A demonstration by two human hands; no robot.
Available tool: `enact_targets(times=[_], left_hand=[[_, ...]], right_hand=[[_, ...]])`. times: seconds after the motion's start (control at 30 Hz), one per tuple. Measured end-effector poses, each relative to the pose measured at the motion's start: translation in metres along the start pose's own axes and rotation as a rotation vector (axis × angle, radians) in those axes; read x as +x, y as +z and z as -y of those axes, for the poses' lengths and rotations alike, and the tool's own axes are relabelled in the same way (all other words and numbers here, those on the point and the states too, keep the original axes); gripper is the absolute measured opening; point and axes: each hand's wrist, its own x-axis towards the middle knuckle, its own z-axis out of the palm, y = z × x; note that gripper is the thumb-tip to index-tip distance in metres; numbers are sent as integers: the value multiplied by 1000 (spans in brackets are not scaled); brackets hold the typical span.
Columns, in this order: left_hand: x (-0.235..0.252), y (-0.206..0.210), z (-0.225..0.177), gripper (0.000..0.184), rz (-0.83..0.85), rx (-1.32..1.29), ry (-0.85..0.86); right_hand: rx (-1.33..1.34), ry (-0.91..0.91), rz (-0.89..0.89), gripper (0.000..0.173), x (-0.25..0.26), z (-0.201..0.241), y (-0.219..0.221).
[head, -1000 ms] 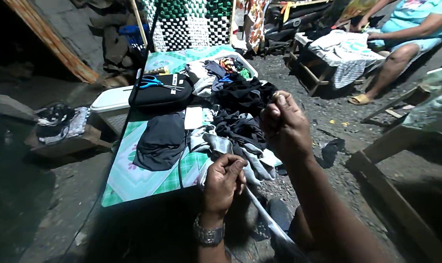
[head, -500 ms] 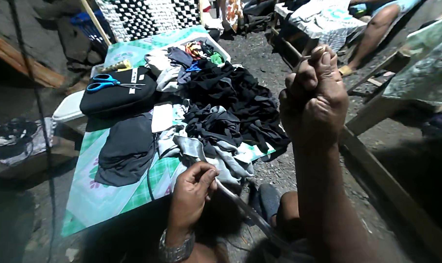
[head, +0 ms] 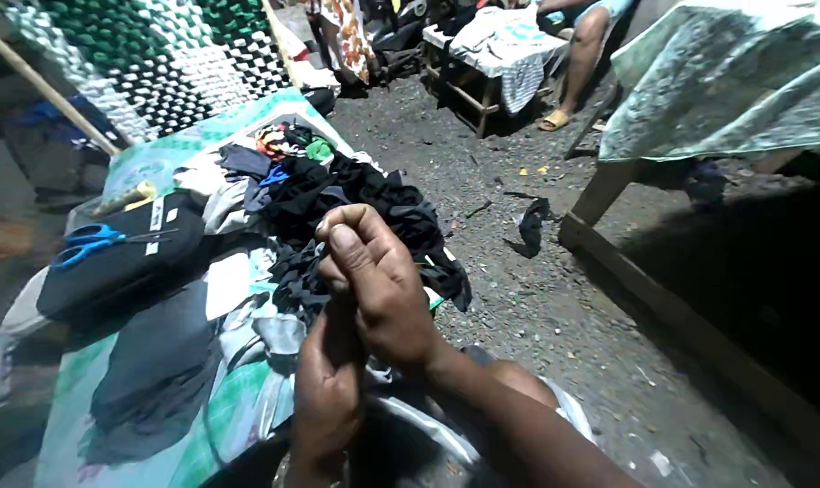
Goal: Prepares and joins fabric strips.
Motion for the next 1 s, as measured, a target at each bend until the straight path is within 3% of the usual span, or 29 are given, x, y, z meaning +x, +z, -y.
enact_targets(times=[0.07, 0.27, 0.5, 0.77, 0.83, 0.93, 1.0], left_hand=[[12, -1, 1, 20, 62, -91, 0], [30, -9, 9, 20, 212, -162, -98], [23, -28, 33, 21, 120, -181, -159], [15, -45, 29, 18, 49, 92, -148], [14, -49, 26, 28, 37, 124, -93], [14, -43, 25, 52, 117, -75, -35], [8, -30, 24, 49, 110, -220, -50]], right_hand=[[-20, -37, -19, 20, 2, 7, -4], [52, -61, -85, 21, 14, 18, -33], [71, -53, -149, 24, 22, 15, -64], [77, -6, -112, 22, 17, -2, -36], [84, 12, -95, 22, 14, -4, -29], [48, 68, -56, 22, 6, -12, -12], [-36, 95, -17, 24, 0, -16, 0]])
